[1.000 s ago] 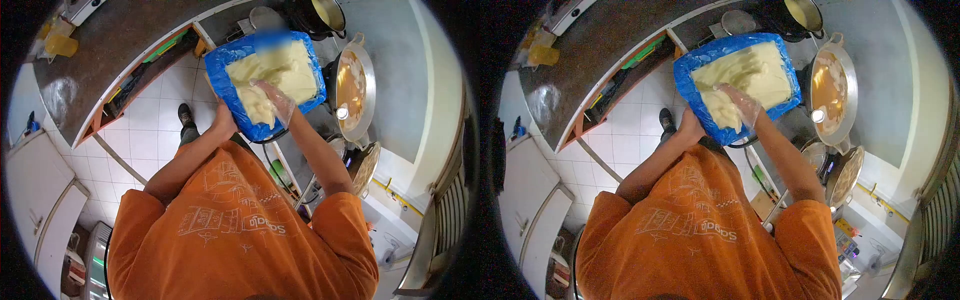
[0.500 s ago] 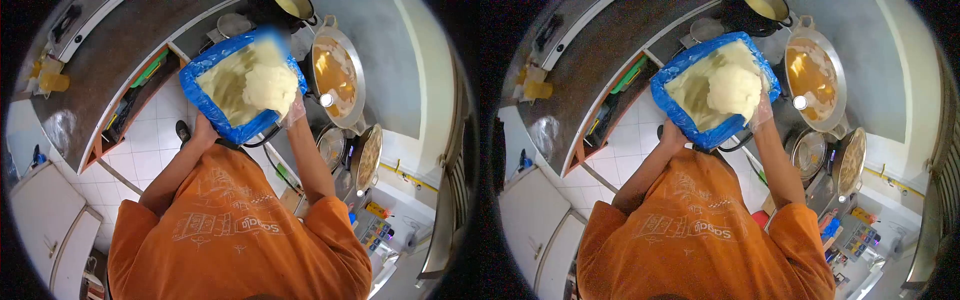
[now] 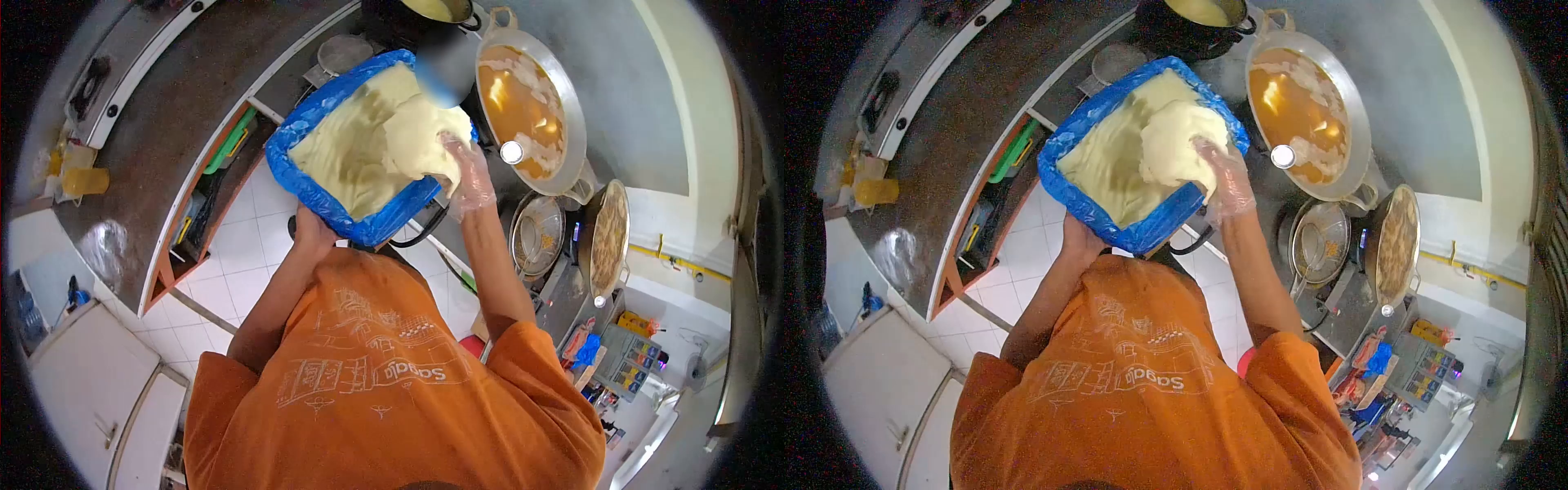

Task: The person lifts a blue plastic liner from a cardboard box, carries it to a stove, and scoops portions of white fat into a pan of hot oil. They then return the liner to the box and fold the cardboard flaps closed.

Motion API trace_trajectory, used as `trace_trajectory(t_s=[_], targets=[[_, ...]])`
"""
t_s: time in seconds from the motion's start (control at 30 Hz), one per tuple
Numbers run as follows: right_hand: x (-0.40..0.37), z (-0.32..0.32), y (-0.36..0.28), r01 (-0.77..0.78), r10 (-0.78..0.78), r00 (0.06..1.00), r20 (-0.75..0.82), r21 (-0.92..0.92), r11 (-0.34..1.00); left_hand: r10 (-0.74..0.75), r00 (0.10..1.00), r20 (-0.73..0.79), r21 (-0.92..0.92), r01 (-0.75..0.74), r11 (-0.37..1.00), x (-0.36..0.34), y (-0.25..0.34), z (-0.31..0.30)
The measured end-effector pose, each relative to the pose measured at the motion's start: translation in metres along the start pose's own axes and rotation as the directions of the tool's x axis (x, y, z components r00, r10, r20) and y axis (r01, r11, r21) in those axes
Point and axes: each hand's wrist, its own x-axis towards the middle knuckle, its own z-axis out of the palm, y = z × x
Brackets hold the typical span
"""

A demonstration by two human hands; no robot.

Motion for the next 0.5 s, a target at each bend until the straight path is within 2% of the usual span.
trace_trajectory(t_s=[0.1, 0.13, 0.17, 0.23, 0.27, 0.33, 0.37, 0.43, 0.47, 0.5], targets=[[-0.007, 0.002, -0.037, 0.122, -0.130, 0.991, -0.033, -0.187, 0.975, 0.020, 1.000, 0.004, 0.003, -0.020, 1.000, 0.004, -0.003, -0.006], [-0.003, -0.006, -0.049, 0.126, -0.138, 0.988, -0.067, -0.161, 0.979, -0.008, 0.999, -0.049, 0.039, 0.010, 0.999, 0.000, -0.001, -0.003], [-0.002, -0.013, -0.062, 0.140, -0.168, 0.979, -0.118, -0.211, 0.967, -0.014, 0.998, -0.065, 0.041, 0.016, 0.999, -0.004, 0.001, 0.002], [0.010, -0.037, -0.081, 0.255, -0.311, 0.935, -0.171, -0.284, 0.924, -0.025, 0.995, -0.100, 0.041, 0.029, 0.999, -0.007, 0.002, 0.007], [0.021, -0.060, -0.095, 0.313, -0.431, 0.892, -0.134, -0.507, 0.804, -0.011, 0.997, -0.076, 0.032, 0.013, 0.999, -0.004, 0.000, 0.003], [0.014, -0.046, -0.130, 0.202, -0.407, 0.882, -0.237, -0.590, 0.782, 0.021, 0.999, -0.032, 0.011, -0.021, 1.000, 0.004, -0.005, -0.010], [0.023, -0.055, -0.135, 0.136, -0.409, 0.873, -0.265, -0.674, 0.726, 0.026, 0.999, -0.045, 0.016, -0.025, 1.000, 0.003, -0.005, -0.008], [0.054, -0.091, -0.150, -0.007, -0.424, 0.849, -0.316, -0.809, 0.588, 0.035, 0.997, -0.068, 0.027, -0.033, 0.999, -0.001, -0.004, -0.001], [0.064, -0.102, -0.151, -0.010, -0.436, 0.862, -0.258, -0.869, 0.495, 0.044, 0.997, -0.066, 0.022, -0.042, 0.999, -0.002, -0.004, 0.000], [0.072, -0.103, -0.148, -0.068, -0.469, 0.843, -0.263, -0.917, 0.392, 0.052, 0.997, -0.063, 0.018, -0.051, 0.999, -0.002, -0.004, 0.001]])
